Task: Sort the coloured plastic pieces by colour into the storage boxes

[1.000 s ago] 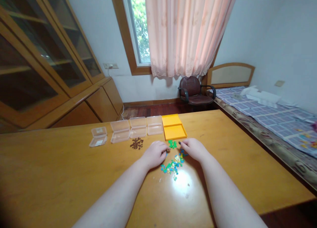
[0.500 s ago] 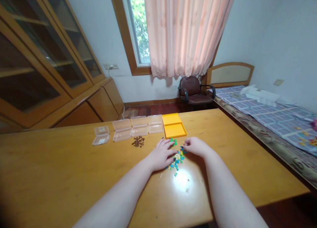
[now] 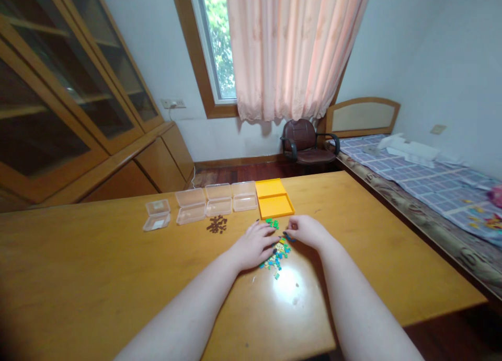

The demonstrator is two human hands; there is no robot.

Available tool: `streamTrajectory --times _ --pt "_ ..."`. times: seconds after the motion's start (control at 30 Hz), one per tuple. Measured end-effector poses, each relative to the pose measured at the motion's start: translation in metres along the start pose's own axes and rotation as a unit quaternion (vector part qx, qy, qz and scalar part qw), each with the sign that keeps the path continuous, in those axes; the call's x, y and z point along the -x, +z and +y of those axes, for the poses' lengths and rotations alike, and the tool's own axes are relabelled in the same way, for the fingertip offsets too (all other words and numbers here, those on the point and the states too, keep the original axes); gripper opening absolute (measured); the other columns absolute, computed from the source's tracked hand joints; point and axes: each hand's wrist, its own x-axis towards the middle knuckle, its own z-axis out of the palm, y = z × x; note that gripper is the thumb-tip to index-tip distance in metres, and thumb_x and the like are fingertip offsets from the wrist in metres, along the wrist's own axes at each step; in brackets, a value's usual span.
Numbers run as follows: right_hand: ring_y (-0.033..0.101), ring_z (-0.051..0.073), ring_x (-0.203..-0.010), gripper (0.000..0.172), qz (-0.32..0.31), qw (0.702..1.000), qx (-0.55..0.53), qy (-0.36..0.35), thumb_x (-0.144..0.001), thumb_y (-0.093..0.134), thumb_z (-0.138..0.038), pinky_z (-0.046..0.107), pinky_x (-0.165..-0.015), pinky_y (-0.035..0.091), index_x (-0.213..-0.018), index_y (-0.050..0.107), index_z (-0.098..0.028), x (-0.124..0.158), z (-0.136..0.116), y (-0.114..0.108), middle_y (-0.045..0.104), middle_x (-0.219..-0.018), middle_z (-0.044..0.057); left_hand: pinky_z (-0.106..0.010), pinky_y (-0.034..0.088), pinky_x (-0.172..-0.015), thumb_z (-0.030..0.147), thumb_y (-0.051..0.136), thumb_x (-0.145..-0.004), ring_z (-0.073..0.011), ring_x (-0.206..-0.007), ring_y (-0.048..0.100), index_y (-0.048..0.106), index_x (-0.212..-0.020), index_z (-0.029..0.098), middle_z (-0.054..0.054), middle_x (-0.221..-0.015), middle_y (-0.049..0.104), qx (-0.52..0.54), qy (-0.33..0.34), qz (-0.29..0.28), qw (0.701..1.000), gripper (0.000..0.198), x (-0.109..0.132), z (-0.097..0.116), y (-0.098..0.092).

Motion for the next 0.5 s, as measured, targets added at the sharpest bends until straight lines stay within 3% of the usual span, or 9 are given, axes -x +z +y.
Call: streamTrajectory --times 0.27,0.4,0.5 --pt "0.051 0.013 -0.057 0.022 -0.004 1.0 0.016 0.022 -0.071 0.06 -0.039 0.023 -0.052 0.03 -0.068 0.062 -0.018 -0.003 -0.003 0.004 0.063 -0.064 0.003 -0.046 0.025 -0.106 0.033 0.046 -0.087 -0.0216 -0.115 0.045 0.07 -0.093 0.027 -0.003 -0.115 0.06 0.002 -0.013 0.008 1.0 0.025 0.001 -0.006 -0.007" --pt "0.05 0.012 -0.056 0.022 0.006 1.0 0.001 0.015 -0.072 0.058 -0.038 0.023 -0.052 0.03 -0.067 0.061 -0.017 -0.001 -0.001 0.001 0.062 -0.063 0.002 -0.043 0.026 -0.106 0.034 0.05 -0.084 -0.0205 -0.115 0.045 0.066 -0.105 0.028 -0.003 -0.117 0.059 0.016 0.004 0.015 1.0 0.026 0.001 -0.004 -0.01" --pt "0.044 0.011 -0.052 0.034 -0.02 0.999 -0.033 -0.009 -0.077 0.05 -0.045 0.023 -0.05 0.028 -0.062 0.061 -0.016 0.002 0.002 -0.001 0.057 -0.056 0.0 -0.042 0.025 -0.106 0.033 0.052 -0.083 -0.0201 -0.116 0.045 0.064 -0.108 0.03 -0.002 -0.118 0.059 0.019 0.029 0.001 0.999 0.028 0.001 -0.003 -0.01"
